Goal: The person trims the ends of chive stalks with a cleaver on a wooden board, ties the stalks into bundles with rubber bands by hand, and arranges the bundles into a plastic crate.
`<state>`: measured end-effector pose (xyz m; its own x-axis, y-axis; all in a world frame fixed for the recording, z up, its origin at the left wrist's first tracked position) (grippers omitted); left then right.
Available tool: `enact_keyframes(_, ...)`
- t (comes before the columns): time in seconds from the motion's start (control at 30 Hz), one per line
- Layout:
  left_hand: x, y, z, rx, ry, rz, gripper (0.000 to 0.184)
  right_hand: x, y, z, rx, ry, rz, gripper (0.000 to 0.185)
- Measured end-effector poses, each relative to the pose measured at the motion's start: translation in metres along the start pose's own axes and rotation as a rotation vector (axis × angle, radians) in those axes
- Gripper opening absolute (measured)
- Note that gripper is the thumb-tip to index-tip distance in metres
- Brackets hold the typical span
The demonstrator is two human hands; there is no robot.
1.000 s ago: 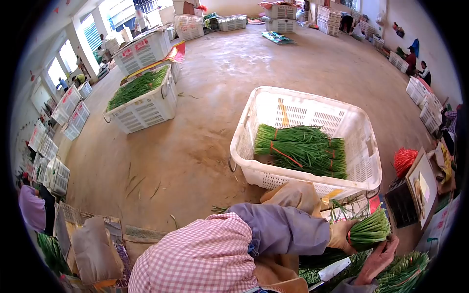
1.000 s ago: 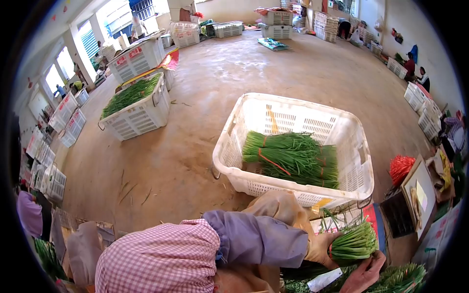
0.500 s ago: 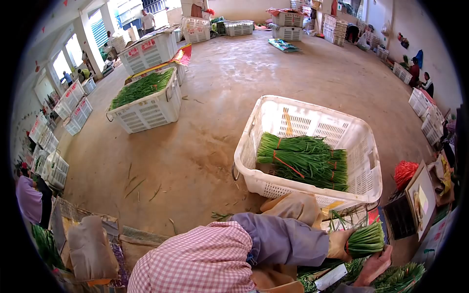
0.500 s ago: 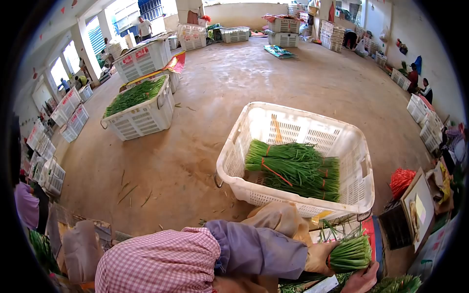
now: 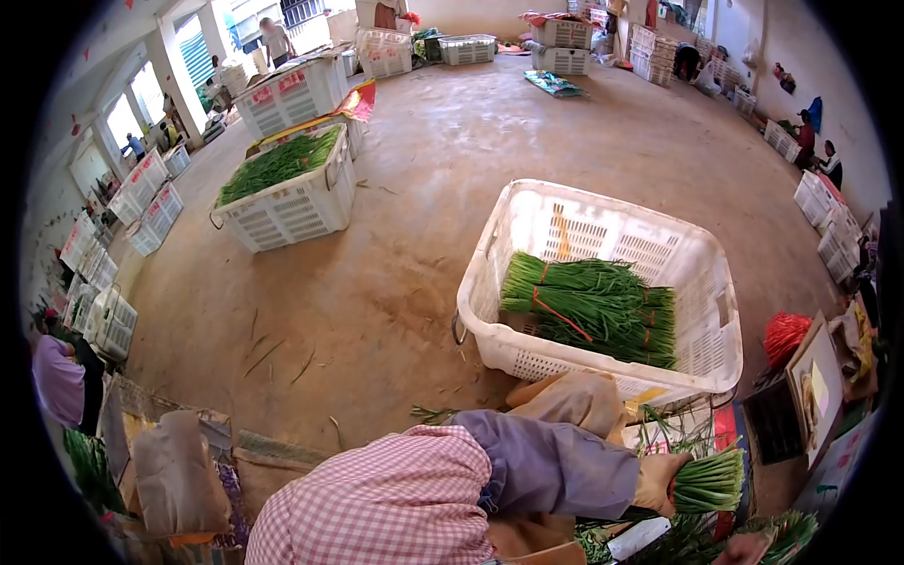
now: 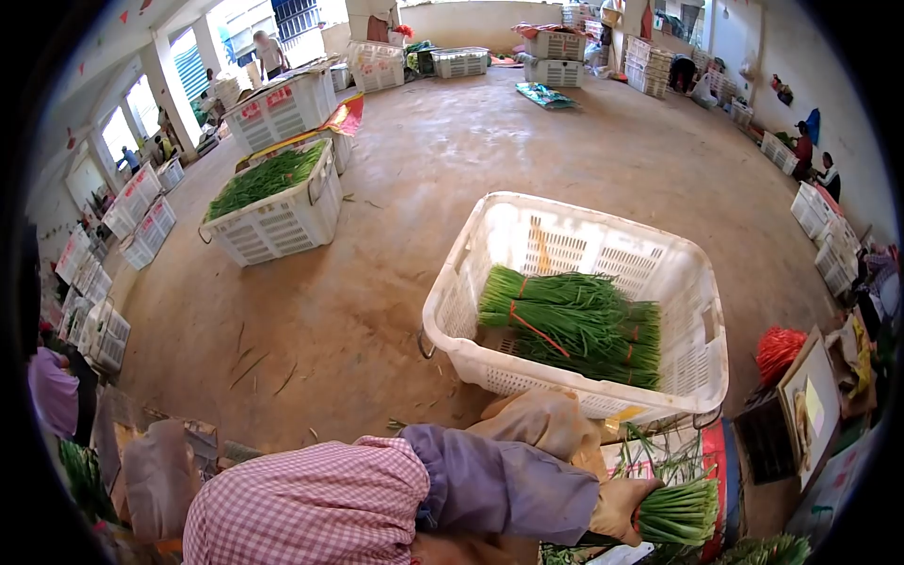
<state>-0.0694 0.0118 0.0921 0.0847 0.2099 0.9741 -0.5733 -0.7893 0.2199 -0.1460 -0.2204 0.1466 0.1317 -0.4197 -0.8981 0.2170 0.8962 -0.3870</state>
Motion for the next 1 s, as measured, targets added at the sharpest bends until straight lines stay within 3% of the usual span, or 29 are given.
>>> enact_keyframes(0.07,-0.008,0.002,0.004,0.020,0.043,-0.104,0.059,0.012,-0.011,-0.011,0.236,0.093,-0.510,0.029)
enact_keyframes(0.2,0.011,0.002,0.002,0.191,0.021,-0.022,0.052,-0.035,0.053,-0.019,0.319,0.053,-0.515,0.045)
enact_keyframes(0.23,-0.002,0.003,0.009,0.222,0.048,0.178,0.052,-0.048,0.069,-0.009,0.374,-0.165,-0.600,0.035)
enact_keyframes(0.27,-0.022,0.001,0.015,0.229,0.001,0.179,0.059,-0.052,0.085,-0.002,0.436,-0.378,-0.695,0.030)
enact_keyframes(0.3,-0.003,0.001,0.004,0.237,-0.145,0.184,0.068,-0.027,0.080,0.002,0.377,-0.261,-0.935,0.038)
enact_keyframes(0.33,-0.027,0.004,0.010,0.376,-0.059,0.313,0.068,-0.029,0.085,0.008,0.309,-0.105,-0.735,0.034)
enact_keyframes(0.4,-0.001,0.001,0.005,0.229,-0.003,0.020,0.057,-0.050,0.085,0.004,0.317,-0.072,-0.671,0.023)
enact_keyframes(0.43,0.005,-0.007,-0.003,0.293,-0.007,0.074,0.057,-0.065,0.086,-0.001,0.179,0.176,-0.302,0.018)
enact_keyframes(0.47,-0.005,-0.007,-0.002,0.230,0.125,-0.155,0.066,-0.066,0.084,-0.006,0.200,0.110,-0.137,0.020)
enact_keyframes(0.53,-0.004,-0.016,0.005,0.240,0.035,-0.007,0.072,-0.048,0.070,-0.005,0.167,0.024,0.446,0.019)
enact_keyframes(0.67,0.014,-0.011,0.006,0.168,-0.042,-0.144,0.069,-0.038,0.072,-0.012,0.290,0.104,-0.033,0.009)
enact_keyframes(0.73,0.014,-0.012,0.004,0.176,-0.050,-0.087,0.069,-0.051,0.098,-0.021,0.154,0.166,-0.112,0.008)
enact_keyframes(0.77,0.001,-0.008,0.009,0.164,0.015,-0.284,0.065,-0.061,0.109,-0.019,0.136,0.033,-0.213,0.010)
enact_keyframes(0.8,-0.009,-0.004,0.015,0.134,-0.102,-0.738,0.064,-0.069,0.119,-0.018,0.117,-0.102,-0.314,0.013)
enact_keyframes(0.83,-0.015,0.001,0.022,0.101,-0.222,-1.189,0.063,-0.060,0.124,-0.020,0.200,-0.107,-0.394,0.013)
enact_keyframes(0.93,-0.001,0.005,0.016,0.052,0.118,-0.766,0.057,-0.061,0.120,-0.014,0.340,-0.121,-0.723,0.011)
enact_keyframes(1.0,0.012,0.004,0.007,0.083,0.189,-0.224,0.056,-0.059,0.119,-0.014,0.304,-0.097,-0.569,0.017)
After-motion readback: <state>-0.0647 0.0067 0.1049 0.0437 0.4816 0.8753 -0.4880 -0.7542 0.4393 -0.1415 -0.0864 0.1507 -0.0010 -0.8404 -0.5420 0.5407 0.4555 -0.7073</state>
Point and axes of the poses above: each hand's wrist, its own z-axis towards the middle knuckle, its own y-axis out of the palm, x = y × z, the point moved 5 cm from there along z, towards the middle knuckle, and after that the axes turned 14 degrees about -z, right-handed, at the moved point
